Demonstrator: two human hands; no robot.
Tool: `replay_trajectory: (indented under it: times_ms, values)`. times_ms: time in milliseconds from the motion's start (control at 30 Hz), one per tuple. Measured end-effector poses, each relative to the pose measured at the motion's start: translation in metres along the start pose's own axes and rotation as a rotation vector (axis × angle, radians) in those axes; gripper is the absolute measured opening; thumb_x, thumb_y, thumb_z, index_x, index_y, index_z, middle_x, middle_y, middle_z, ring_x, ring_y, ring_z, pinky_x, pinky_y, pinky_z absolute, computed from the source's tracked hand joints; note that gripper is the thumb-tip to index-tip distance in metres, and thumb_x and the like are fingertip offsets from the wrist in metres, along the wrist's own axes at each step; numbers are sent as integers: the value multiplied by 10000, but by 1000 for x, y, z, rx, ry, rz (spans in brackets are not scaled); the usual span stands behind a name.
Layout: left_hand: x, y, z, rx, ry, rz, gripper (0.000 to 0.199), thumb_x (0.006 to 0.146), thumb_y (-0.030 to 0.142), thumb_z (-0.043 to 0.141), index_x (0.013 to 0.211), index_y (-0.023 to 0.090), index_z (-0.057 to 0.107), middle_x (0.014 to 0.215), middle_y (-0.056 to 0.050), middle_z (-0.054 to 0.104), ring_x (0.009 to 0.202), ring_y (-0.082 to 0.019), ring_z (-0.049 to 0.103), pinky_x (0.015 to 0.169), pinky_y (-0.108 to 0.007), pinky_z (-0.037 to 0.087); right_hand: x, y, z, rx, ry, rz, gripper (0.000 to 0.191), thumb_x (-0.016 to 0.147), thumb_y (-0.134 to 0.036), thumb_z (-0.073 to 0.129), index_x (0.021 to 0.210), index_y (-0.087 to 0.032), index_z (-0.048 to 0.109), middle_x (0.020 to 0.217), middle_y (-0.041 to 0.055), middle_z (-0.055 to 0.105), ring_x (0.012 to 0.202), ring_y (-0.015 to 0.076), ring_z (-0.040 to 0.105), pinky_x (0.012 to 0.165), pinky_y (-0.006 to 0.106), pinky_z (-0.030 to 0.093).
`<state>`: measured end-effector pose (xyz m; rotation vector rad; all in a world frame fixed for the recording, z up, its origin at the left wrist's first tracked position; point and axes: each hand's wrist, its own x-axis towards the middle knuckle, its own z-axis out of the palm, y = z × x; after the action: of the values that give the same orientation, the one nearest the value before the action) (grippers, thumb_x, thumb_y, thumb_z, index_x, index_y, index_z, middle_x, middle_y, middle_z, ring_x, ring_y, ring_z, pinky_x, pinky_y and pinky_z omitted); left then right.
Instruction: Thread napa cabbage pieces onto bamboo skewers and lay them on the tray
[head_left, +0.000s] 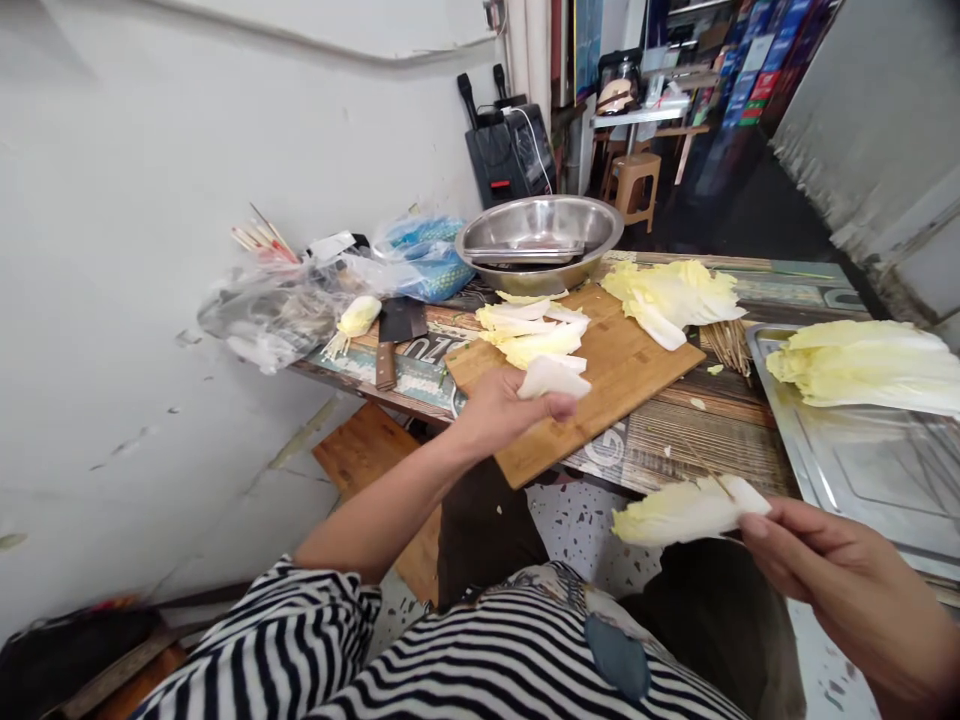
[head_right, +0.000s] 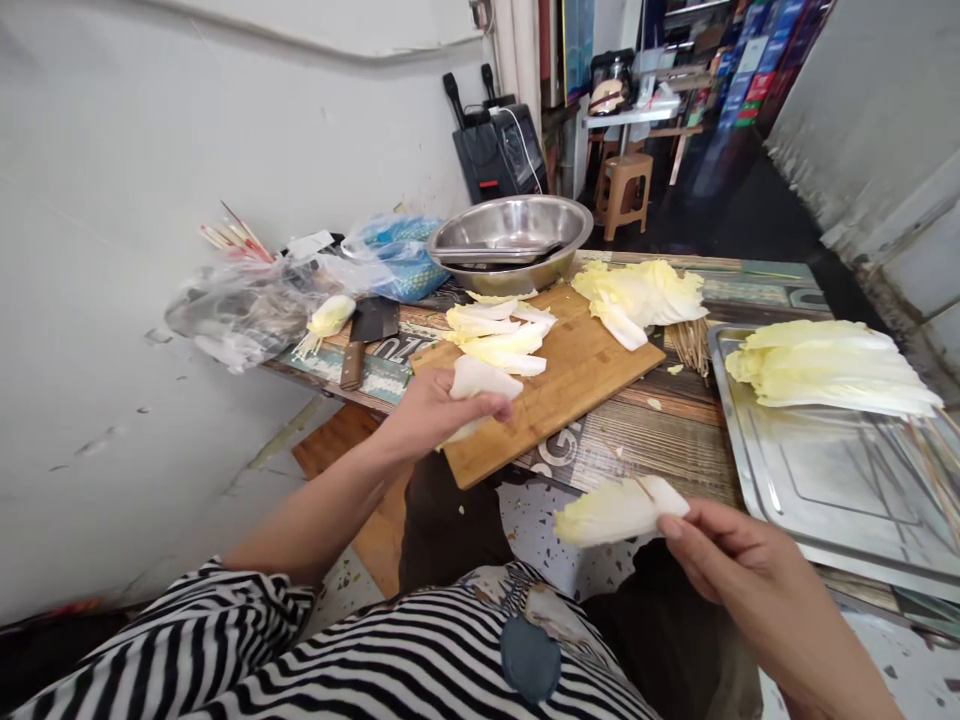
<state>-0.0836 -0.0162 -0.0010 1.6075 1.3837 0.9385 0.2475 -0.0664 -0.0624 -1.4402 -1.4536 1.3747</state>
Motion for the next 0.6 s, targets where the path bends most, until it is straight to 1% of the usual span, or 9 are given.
replay_trajectory:
  times_ms: [67,133,200,267,333,367,467,533,600]
  values:
    - [19,-13,-5,435,154,118,296,929,381,637,844,129,767,844,-95,752,870,-247,698,822,-372,530,1,3,1,32,54,-21,413,771,-628,765,800,-218,721,606,-15,548,520,117,468,436,236,405]
    - [36,-27,-5,823,208,294,268,961,230,548,1111,154,757,1041,-127,760,1062,-287,680,994,-465,474,1,4,7,29,162,-57,406,775,-630,761,908,-247,746,730,20,675,633,160,604,558,275,523]
    - [47,-38,-5,1064,122,409,442,960,207,537,1394,203,621,1376,-158,653,1331,-319,556,1166,-558,318,1,5,14,-7,307,-99,374,796,-595,764,1005,-285,757,875,25,746,783,183,677,738,300,569]
    - [50,-44,-10,1154,-78,358,615,952,385,595,1529,208,473,1590,-182,452,1495,-363,375,1226,-633,169,-1,5,20,-83,427,-167,329,827,-535,763,1074,-317,756,939,6,767,832,179,692,834,304,559]
    - [45,-42,-19,1136,-257,251,849,888,586,634,1583,174,375,1663,-213,310,1548,-409,258,1221,-687,104,-3,3,26,-204,495,-257,273,871,-510,721,1075,-329,752,885,-10,768,764,173,696,794,310,564]
    - [39,-39,-24,1098,-273,231,914,868,633,637,1596,162,345,1675,-221,273,1558,-417,228,1220,-696,89,-5,0,28,-282,506,-312,244,898,-507,688,1051,-328,750,825,-15,760,708,173,695,736,314,568]
    - [11,-19,-29,875,-87,361,963,859,671,649,1611,171,314,1690,-196,250,1577,-381,199,1263,-622,84,-10,-16,35,-522,454,-545,213,956,-488,603,947,-324,739,700,-20,736,590,176,692,598,315,563]
    - [-14,-4,-22,648,-126,480,1056,795,748,679,1614,197,303,1640,-178,378,1531,-336,340,1270,-532,213,-13,-27,39,-614,339,-753,197,981,-421,573,932,-322,736,720,-16,763,562,174,702,562,300,572]
    - [-37,9,-10,468,-224,567,939,834,730,653,1573,220,376,1460,-135,612,1360,-272,570,1263,-479,259,-16,-32,42,-644,230,-924,181,995,-338,559,956,-313,734,759,-15,792,564,163,719,552,268,583]
